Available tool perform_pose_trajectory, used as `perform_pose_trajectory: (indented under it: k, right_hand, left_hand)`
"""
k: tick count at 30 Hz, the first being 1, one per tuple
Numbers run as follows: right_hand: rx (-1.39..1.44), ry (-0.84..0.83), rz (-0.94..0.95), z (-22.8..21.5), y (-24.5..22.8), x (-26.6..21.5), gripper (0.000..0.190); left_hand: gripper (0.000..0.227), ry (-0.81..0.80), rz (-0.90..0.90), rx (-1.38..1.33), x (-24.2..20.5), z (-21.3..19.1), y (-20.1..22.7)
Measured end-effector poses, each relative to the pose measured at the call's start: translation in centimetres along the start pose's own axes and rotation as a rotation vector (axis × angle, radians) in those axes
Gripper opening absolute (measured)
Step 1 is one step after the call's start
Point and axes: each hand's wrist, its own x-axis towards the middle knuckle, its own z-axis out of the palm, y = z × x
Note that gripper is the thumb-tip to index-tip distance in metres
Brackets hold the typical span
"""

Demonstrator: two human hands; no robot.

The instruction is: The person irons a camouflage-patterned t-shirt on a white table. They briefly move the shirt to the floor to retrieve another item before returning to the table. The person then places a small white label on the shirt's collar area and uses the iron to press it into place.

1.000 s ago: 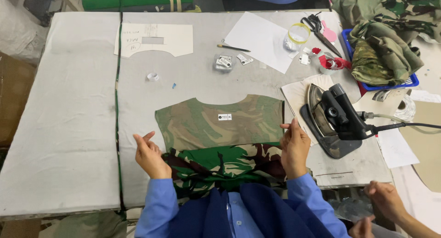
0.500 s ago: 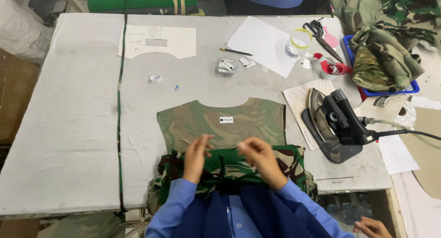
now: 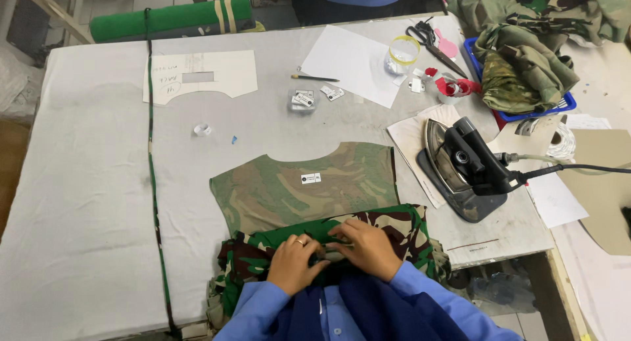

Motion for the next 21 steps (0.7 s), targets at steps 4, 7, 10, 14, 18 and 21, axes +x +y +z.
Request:
perform_pose_trajectory:
  k: [4, 7, 10, 14, 18, 21]
  right_hand:
    - [-0.242, -0.134, -0.164, 0.9, 5.2, -1.5, 0.026]
    - [-0.214, -0.153, -0.245, 0.1, 5.0, -1.4, 0.012]
    - [-0.13, -0.149, -0.166, -0.7, 4.0, -0.6, 0.011]
    - [-0.247, -0.093, -0.184, 2.0, 5.2, -0.8, 0.032]
    - [-0.472, -0.174, -0.123, -1.8, 6.4, -0.4, 0.03]
    - [-0.664, -0.18, 0.098, -6.0, 8.1, 0.6, 0.018]
  left_hand:
    - [0.02, 0.084, 0.135, -0.091, -0.5, -0.6, 0.1]
    - [0.023, 0.187, 0.147, -0.137, -0.1, -0.2, 0.8]
    - [0.035, 0.229, 0.162, 0.011, 0.3, -0.9, 1.7]
    - [0.006, 0.398, 0.137, 0.349, 0.6, 0.1, 0.9]
    - [0.012, 0.365, -0.113, 0.45, -0.8, -2.2, -4.3]
    - [0.006, 0.163, -0.284, 0.329, -1.1, -7.8, -6.1]
